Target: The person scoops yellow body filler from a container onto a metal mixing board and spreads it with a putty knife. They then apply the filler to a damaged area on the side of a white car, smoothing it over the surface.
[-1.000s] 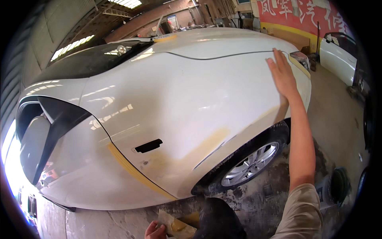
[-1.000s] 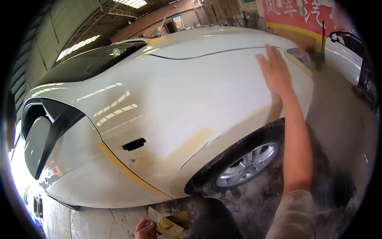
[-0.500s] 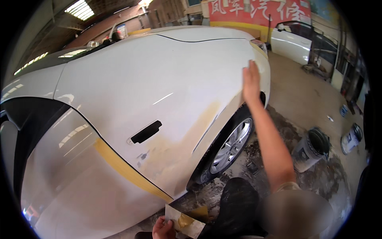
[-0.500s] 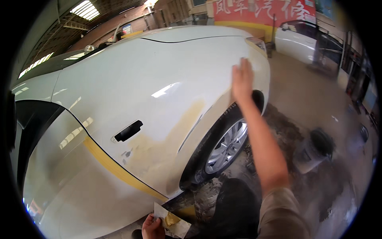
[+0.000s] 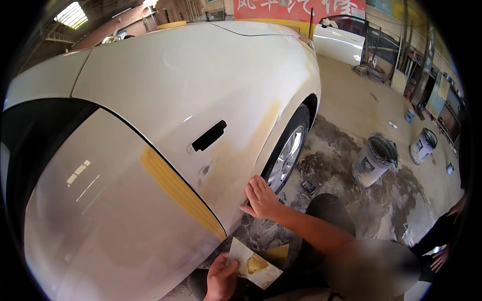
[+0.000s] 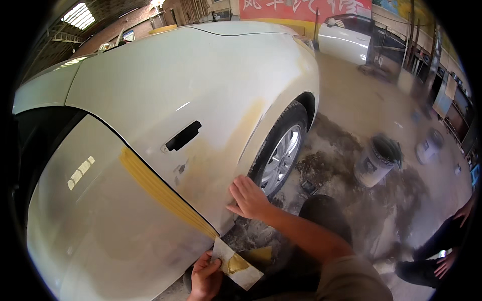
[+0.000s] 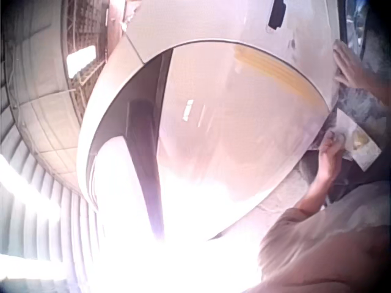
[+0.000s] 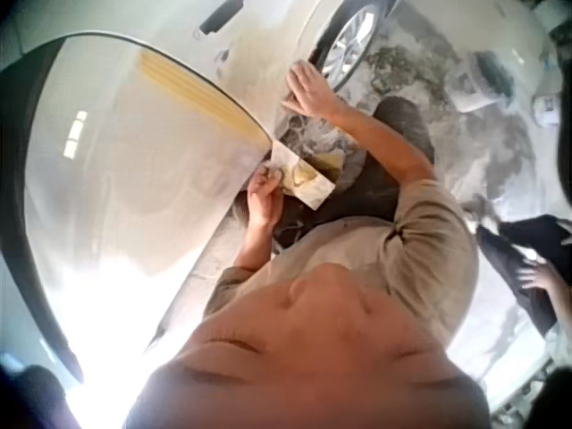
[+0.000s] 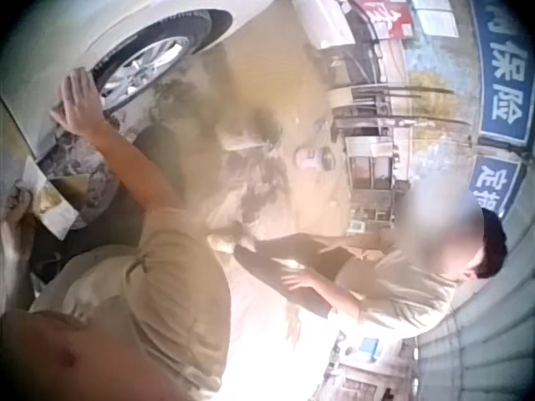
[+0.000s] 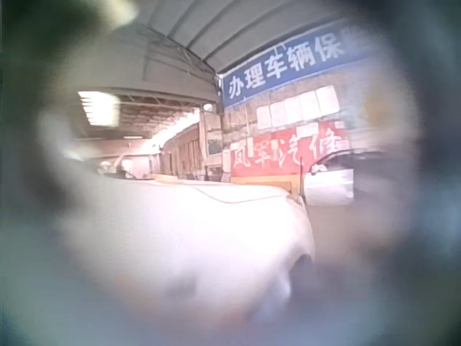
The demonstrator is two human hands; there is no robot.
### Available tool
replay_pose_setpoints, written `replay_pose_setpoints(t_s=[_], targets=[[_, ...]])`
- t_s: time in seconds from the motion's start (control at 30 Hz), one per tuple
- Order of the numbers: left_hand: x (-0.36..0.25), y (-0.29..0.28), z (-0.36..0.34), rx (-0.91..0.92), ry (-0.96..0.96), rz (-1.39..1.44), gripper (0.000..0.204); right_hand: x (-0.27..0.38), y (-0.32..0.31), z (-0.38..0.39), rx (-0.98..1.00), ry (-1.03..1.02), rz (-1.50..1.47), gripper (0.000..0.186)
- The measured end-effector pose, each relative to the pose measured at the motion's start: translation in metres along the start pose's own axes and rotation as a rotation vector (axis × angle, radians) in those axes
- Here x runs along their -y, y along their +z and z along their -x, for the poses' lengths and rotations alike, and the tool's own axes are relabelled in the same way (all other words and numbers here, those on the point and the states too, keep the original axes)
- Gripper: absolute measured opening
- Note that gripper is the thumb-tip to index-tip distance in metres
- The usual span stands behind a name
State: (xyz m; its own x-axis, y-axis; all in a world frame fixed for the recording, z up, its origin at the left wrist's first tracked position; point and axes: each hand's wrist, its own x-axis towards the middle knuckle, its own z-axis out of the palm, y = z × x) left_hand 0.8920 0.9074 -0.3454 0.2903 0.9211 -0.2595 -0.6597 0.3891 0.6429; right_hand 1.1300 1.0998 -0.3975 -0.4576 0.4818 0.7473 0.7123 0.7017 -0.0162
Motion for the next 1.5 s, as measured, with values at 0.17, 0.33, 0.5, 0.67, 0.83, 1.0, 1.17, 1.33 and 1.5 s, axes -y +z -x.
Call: replay_pose_setpoints(t_s=[0.17, 0.33, 0.5, 0.67, 0.83, 1.0, 1.17, 1.33, 1.5], targets=[[-0.003, 0.031, -0.008, -0.07, 0.002, 0.027, 0.02, 0.008, -0.04, 0.063, 0.365, 0.062, -0.098, 0.059], [0.007, 0.044, -0.014, -0.133, 0.081, 0.043, 0.019, 0.035, -0.114, 0.109, 0.449, 0.979, -0.936, 0.048], [0.021, 0.066, -0.022, -0.179, 0.188, 0.049, 0.018, 0.056, -0.143, 0.11, 0.011, 1.028, -1.962, 0.039], [0.039, 0.082, -0.019, -0.191, 0.252, 0.08, 0.017, 0.04, -0.133, 0.099, -0.016, 1.184, -2.05, 0.031], [0.048, 0.107, -0.016, -0.334, 0.393, 0.136, 0.015, 0.027, -0.136, 0.075, -0.251, 1.348, -1.88, 0.021], [0.049, 0.099, -0.019, -0.461, 0.409, 0.148, 0.008, -0.002, -0.145, 0.088, -0.24, 1.726, -1.862, 0.028], [0.055, 0.091, -0.019, -0.431, 0.445, 0.071, 0.01, -0.009, -0.157, 0.1, -0.243, 1.852, -1.766, 0.029], [0.05, 0.123, -0.024, -0.454, 0.536, -0.007, 0.014, 0.014, -0.191, 0.068, -0.355, 1.449, -1.559, 0.029], [0.055, 0.132, -0.021, -0.435, 0.614, -0.124, 0.025, 0.044, -0.199, 0.055, -0.148, 0.821, -1.033, 0.019]])
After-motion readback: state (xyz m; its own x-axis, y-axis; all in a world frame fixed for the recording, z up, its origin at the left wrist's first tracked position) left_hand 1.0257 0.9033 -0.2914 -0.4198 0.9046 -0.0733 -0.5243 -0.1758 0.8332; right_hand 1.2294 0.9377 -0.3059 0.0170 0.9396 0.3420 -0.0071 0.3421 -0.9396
